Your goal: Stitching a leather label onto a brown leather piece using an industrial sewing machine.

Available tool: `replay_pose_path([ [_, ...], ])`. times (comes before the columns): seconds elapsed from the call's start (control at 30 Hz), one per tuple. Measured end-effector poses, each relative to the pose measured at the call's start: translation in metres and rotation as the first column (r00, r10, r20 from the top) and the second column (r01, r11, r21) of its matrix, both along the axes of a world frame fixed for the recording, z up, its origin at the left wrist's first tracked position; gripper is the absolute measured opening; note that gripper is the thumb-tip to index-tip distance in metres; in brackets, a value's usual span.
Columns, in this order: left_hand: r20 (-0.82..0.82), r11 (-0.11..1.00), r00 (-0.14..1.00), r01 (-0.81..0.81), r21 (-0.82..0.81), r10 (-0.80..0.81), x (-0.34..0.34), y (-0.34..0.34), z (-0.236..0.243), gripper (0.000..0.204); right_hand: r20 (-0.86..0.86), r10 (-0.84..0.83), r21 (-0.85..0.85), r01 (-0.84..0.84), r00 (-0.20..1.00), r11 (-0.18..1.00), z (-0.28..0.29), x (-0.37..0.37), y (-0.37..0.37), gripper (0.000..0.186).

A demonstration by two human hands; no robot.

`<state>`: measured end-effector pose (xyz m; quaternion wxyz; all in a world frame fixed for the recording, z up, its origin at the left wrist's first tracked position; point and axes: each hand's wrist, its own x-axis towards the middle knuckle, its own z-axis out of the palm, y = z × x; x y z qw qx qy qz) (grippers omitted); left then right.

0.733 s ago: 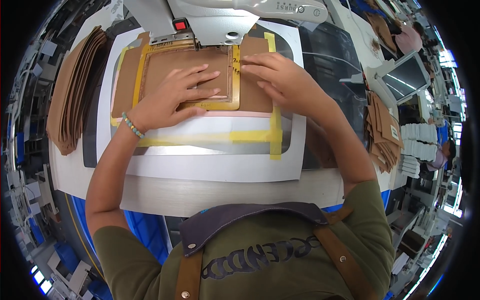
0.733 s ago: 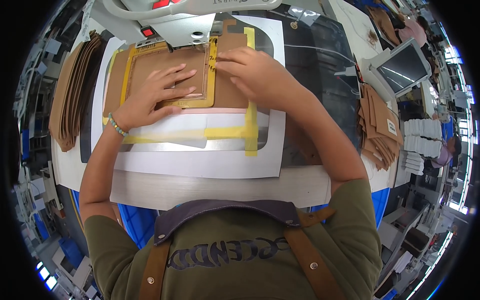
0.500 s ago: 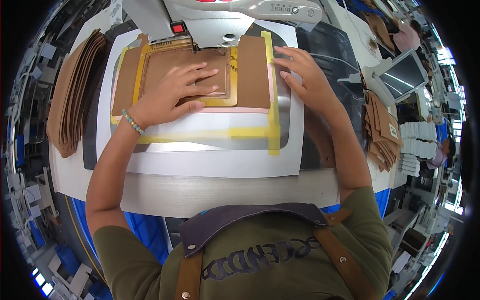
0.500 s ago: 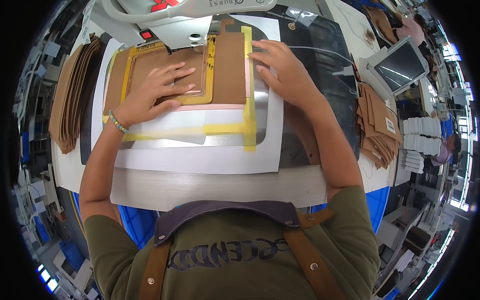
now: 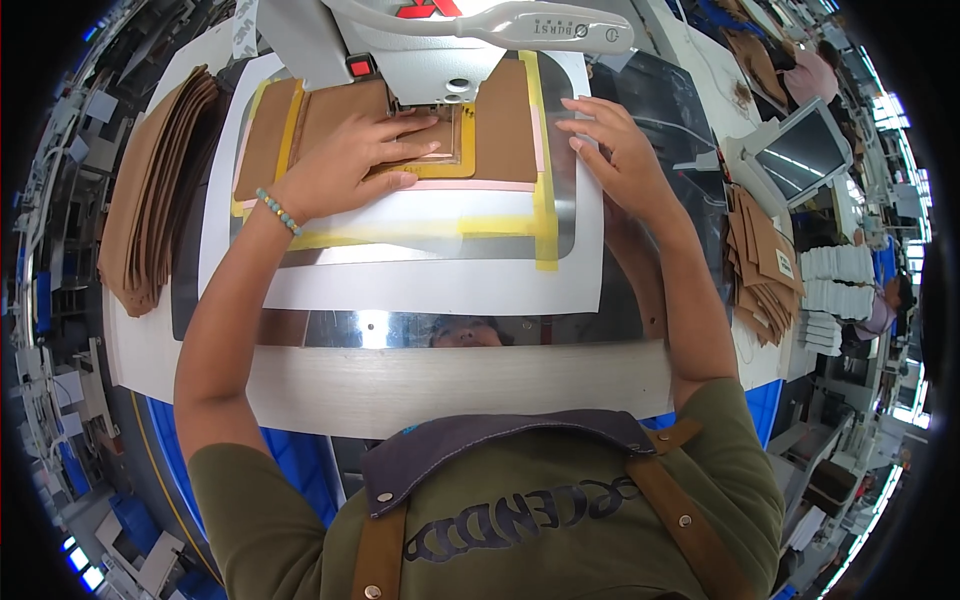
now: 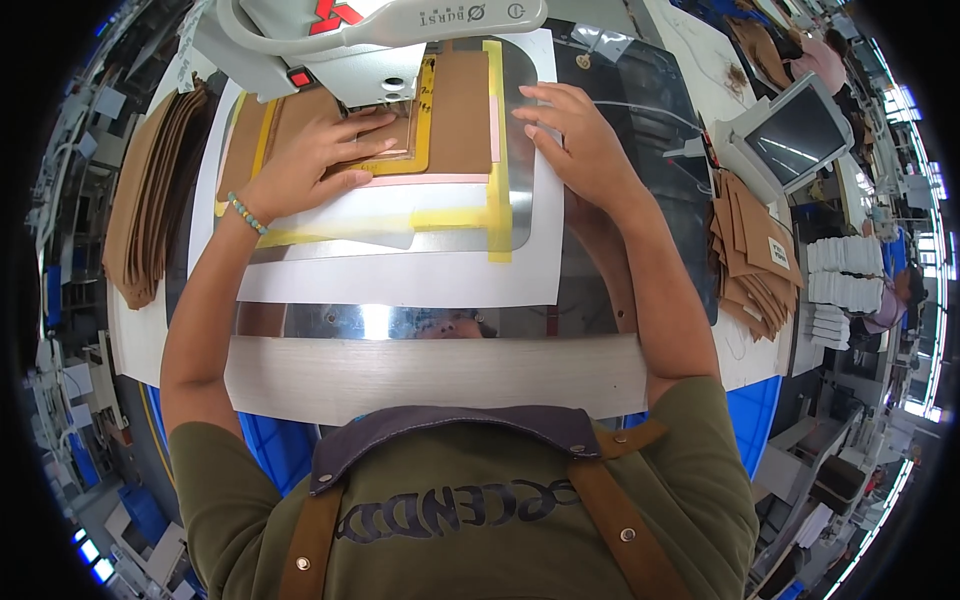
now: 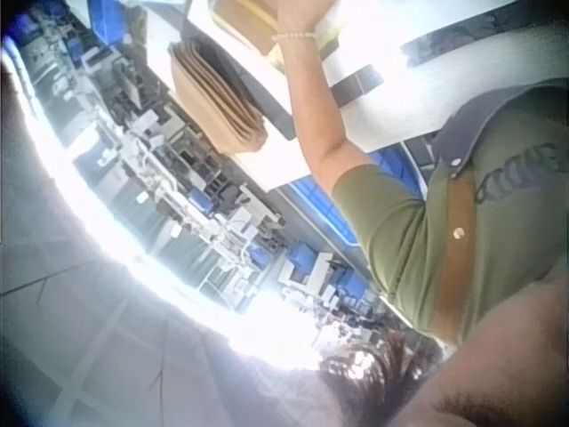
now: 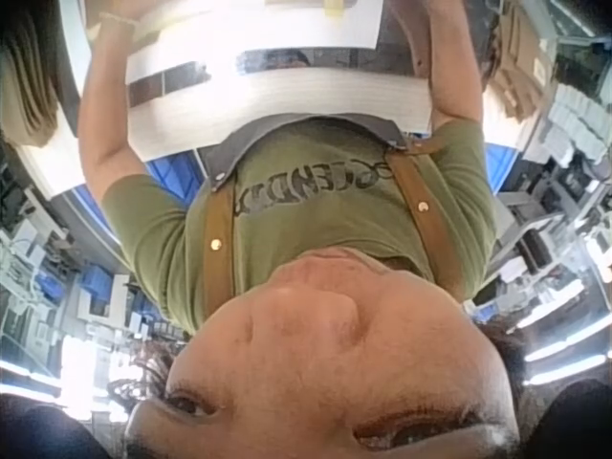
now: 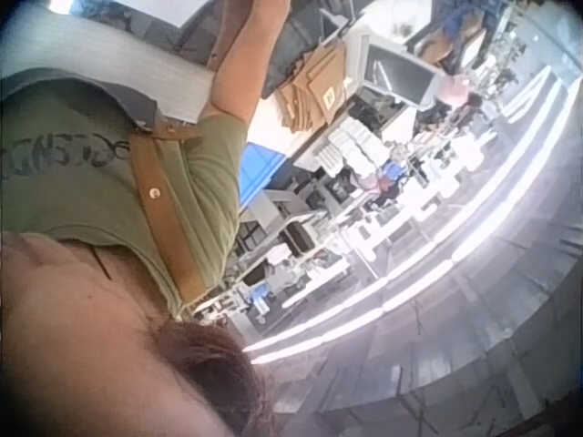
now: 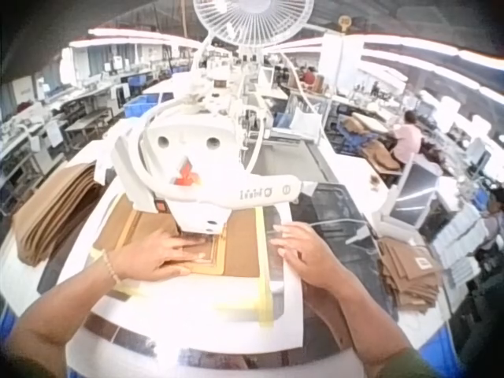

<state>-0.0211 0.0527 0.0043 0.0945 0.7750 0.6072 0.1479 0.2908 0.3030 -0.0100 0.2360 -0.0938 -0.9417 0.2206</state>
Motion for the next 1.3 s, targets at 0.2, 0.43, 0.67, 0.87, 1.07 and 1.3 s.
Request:
replay_pose_path([
  [0.2,-0.053,0.993,0.993,-0.112,-0.031,0.110,-0.004,0.008,0.009,0.043,-0.014,-0.010,0.039,0.010,1.000,0.999,-0.001,-0.003,0.000,0.028],
  [0.43,-0.049,0.985,0.986,-0.157,0.076,0.161,-0.008,0.016,0.007,0.039,-0.009,-0.026,0.056,0.027,1.000,0.998,-0.003,-0.006,0.002,0.026],
  [0.67,-0.166,0.955,0.947,-0.247,0.167,0.274,-0.019,0.002,-0.003,0.033,-0.019,-0.017,0.072,0.018,1.000,0.997,0.000,-0.004,-0.002,0.026],
  [0.87,-0.092,0.795,0.799,-0.568,0.212,0.595,-0.097,-0.045,-0.005,0.036,-0.022,0.008,0.071,-0.006,1.000,0.997,0.001,-0.007,-0.006,0.026],
  [1.07,-0.202,0.704,0.676,-0.655,0.275,0.709,-0.153,-0.081,-0.028,0.047,-0.046,0.020,0.115,-0.014,0.999,0.993,0.004,-0.003,-0.001,0.024],
  [1.3,-0.216,0.715,0.681,-0.668,0.208,0.699,-0.145,-0.079,-0.030,0.051,-0.043,-0.024,0.112,0.029,0.999,0.993,0.055,0.018,-0.031,0.024],
])
